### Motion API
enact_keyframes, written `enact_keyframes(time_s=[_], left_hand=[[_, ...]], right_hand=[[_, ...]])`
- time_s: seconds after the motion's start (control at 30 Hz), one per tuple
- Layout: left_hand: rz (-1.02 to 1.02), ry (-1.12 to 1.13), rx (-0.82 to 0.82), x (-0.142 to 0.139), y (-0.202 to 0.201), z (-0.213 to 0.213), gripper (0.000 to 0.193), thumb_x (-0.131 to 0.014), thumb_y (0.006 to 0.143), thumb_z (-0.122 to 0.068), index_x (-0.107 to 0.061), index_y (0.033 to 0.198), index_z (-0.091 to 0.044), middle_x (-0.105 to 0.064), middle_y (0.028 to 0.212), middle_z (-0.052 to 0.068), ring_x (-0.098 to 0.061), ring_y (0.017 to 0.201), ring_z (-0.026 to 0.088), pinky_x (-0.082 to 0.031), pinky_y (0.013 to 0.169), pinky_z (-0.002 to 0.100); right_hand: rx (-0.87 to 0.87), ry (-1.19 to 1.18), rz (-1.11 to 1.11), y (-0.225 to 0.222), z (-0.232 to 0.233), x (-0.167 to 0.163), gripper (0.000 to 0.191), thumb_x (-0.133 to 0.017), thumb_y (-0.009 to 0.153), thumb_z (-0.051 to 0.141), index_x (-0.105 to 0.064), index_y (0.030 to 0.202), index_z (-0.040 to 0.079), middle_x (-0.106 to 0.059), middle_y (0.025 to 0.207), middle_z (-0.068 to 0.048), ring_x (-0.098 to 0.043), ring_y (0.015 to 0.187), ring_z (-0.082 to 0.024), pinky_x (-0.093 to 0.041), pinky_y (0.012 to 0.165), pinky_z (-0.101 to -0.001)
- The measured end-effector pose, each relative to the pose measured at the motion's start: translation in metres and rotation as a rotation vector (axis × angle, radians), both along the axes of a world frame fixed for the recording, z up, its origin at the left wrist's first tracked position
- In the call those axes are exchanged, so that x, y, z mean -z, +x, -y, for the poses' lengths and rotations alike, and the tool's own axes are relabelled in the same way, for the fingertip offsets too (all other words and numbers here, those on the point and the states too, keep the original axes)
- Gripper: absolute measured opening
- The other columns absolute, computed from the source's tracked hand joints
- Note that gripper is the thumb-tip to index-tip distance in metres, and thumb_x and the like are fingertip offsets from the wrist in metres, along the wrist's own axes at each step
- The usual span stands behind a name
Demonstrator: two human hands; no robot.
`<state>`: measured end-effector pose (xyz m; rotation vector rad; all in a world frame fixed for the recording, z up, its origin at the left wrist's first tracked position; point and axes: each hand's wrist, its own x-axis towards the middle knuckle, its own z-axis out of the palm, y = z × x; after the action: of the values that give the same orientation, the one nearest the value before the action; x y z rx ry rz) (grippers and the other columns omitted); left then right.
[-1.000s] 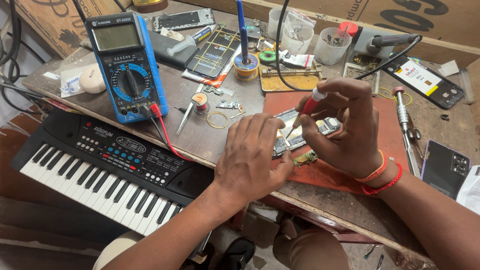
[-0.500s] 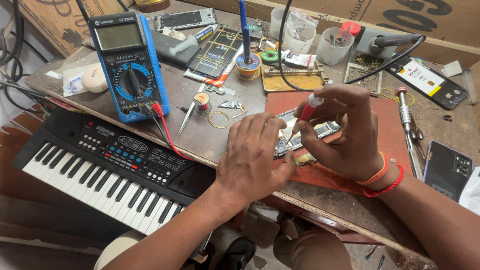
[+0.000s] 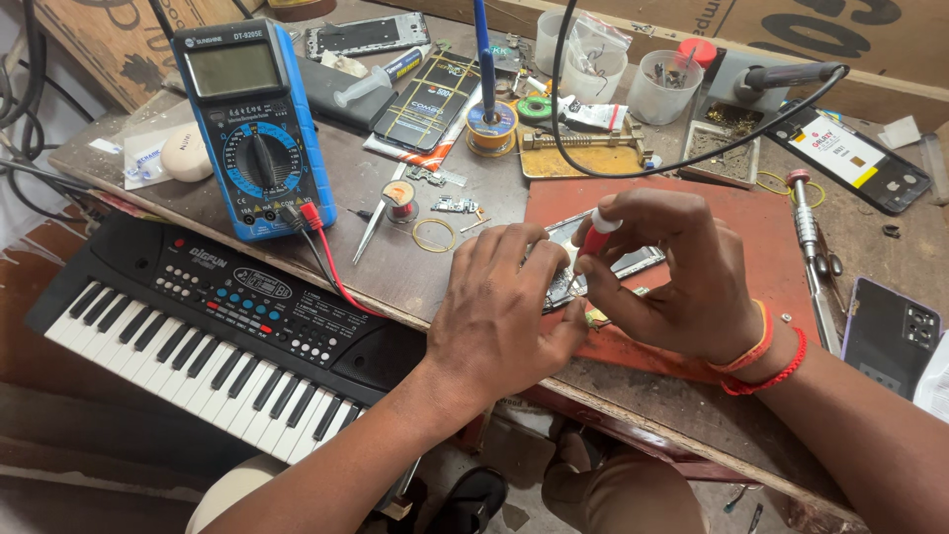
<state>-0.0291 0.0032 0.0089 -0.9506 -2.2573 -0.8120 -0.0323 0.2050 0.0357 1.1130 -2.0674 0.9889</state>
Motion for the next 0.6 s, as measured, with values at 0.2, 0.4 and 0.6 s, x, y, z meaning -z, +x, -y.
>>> enact_keyframes(time_s=[0.2,0.4,0.6], left_hand=[[0.021,-0.005,0.0,-0.0004,-0.0002,-0.0009,0.038,-0.079,0.082,-0.028,-0.063,0.108,-0.005,-0.057,0.113,0.014,-0.057,0.114,0.031,-0.04,0.103,0.05],[0.014,-0.002,-0.003,-0.0006,-0.0003,-0.0015,0.038,-0.079,0.082,-0.028,-0.063,0.108,-0.005,-0.057,0.114,0.014,-0.057,0.115,0.031,-0.041,0.102,0.05],[0.028,-0.001,-0.008,-0.0005,-0.0004,-0.0023,0.039,-0.08,0.081,-0.029,-0.063,0.108,-0.005,-0.058,0.113,0.013,-0.057,0.113,0.031,-0.041,0.1,0.05]], right_hand=[[0.021,0.021,0.001,0.0003,-0.0007,-0.0023,0.051,-0.074,0.095,-0.003,-0.039,0.132,0.0,-0.067,0.106,-0.012,-0.074,0.095,-0.016,-0.065,0.081,-0.0282],[0.033,0.027,0.003,0.0004,-0.0002,-0.0036,0.051,-0.075,0.095,-0.003,-0.039,0.132,0.0,-0.067,0.106,-0.013,-0.075,0.094,-0.017,-0.065,0.08,-0.0286],[0.009,0.025,0.017,-0.0007,-0.0017,-0.0041,0.051,-0.073,0.096,-0.004,-0.038,0.132,0.002,-0.067,0.106,-0.012,-0.075,0.094,-0.016,-0.065,0.081,-0.0279]])
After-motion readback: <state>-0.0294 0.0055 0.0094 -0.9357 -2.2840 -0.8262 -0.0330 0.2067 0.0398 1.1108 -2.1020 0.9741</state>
